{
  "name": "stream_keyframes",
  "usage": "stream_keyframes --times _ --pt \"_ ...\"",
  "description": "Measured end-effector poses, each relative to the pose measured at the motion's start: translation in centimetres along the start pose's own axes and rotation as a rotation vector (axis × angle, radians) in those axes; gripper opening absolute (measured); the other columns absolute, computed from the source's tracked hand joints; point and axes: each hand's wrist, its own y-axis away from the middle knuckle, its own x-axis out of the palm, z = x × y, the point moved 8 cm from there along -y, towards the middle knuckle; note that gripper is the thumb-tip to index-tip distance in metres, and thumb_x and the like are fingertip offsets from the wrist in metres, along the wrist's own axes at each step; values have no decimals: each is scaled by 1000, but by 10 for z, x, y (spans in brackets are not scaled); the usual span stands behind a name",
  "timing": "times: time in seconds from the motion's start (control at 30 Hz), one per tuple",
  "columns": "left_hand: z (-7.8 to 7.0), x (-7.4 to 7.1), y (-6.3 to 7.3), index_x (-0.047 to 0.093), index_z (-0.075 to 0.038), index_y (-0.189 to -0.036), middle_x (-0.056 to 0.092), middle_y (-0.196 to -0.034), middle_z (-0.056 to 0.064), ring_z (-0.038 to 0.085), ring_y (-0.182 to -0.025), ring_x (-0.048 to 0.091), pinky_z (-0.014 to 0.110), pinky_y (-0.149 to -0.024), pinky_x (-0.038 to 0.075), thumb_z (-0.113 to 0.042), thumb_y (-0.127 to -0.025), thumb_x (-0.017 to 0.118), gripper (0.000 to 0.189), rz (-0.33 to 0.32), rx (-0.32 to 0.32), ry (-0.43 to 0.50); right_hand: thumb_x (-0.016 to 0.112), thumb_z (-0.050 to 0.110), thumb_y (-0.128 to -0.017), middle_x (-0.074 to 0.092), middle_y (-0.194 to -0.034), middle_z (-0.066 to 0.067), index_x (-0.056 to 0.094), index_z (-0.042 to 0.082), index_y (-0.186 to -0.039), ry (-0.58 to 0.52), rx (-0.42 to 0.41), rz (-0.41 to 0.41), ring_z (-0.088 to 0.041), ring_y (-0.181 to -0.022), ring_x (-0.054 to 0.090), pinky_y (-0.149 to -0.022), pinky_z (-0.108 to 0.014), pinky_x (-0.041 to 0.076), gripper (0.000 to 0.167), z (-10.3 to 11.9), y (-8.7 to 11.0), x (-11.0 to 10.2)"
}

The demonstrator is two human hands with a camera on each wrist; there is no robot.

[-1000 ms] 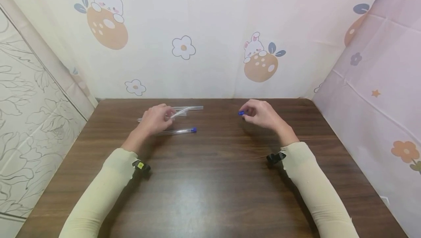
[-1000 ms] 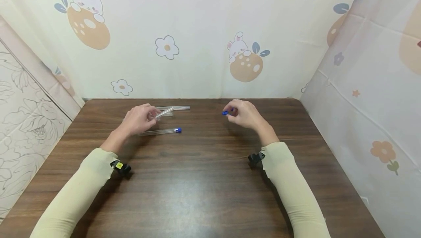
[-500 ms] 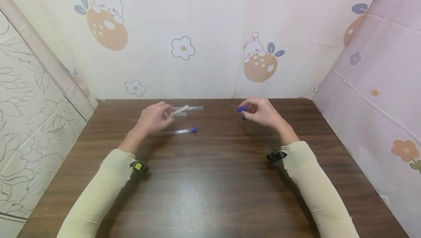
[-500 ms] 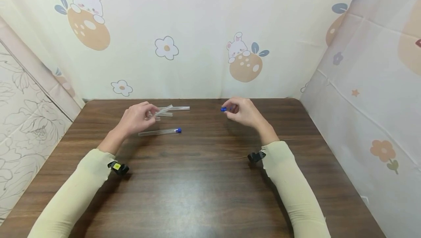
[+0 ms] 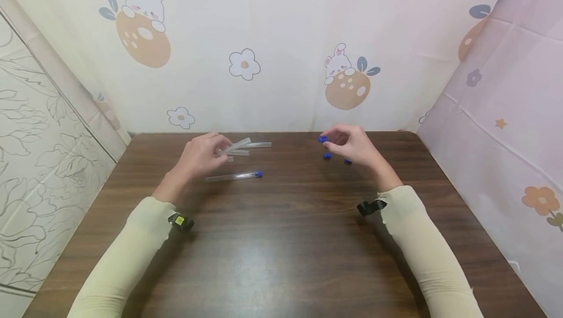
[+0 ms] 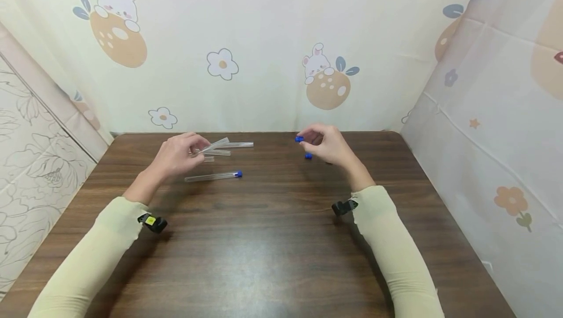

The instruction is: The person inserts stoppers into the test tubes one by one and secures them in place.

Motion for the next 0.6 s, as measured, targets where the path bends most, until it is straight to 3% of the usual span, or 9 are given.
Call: stream_keyframes --times 0.27,0.6 --pt "1 -4 -2 81 -16 -121 82 -111 8 31 -92 78 54 -78 61 -19 -94 74 28 5 5 2 79 2 -100 84 -106 -21 81 2 -121 -16 12 12 1 -86 72 -78 -16 60 22 1 -3 -1" --pt "0 -11 -7 81 -13 -123 81 -109 9 30 -89 74 49 -74 60 -17 -94 73 31 3 18 2 81 -5 -95 83 -102 -22 83 0 -118 -43 -73 -26 2 -80 72 -74 -13 59 23 6 -7 -8"
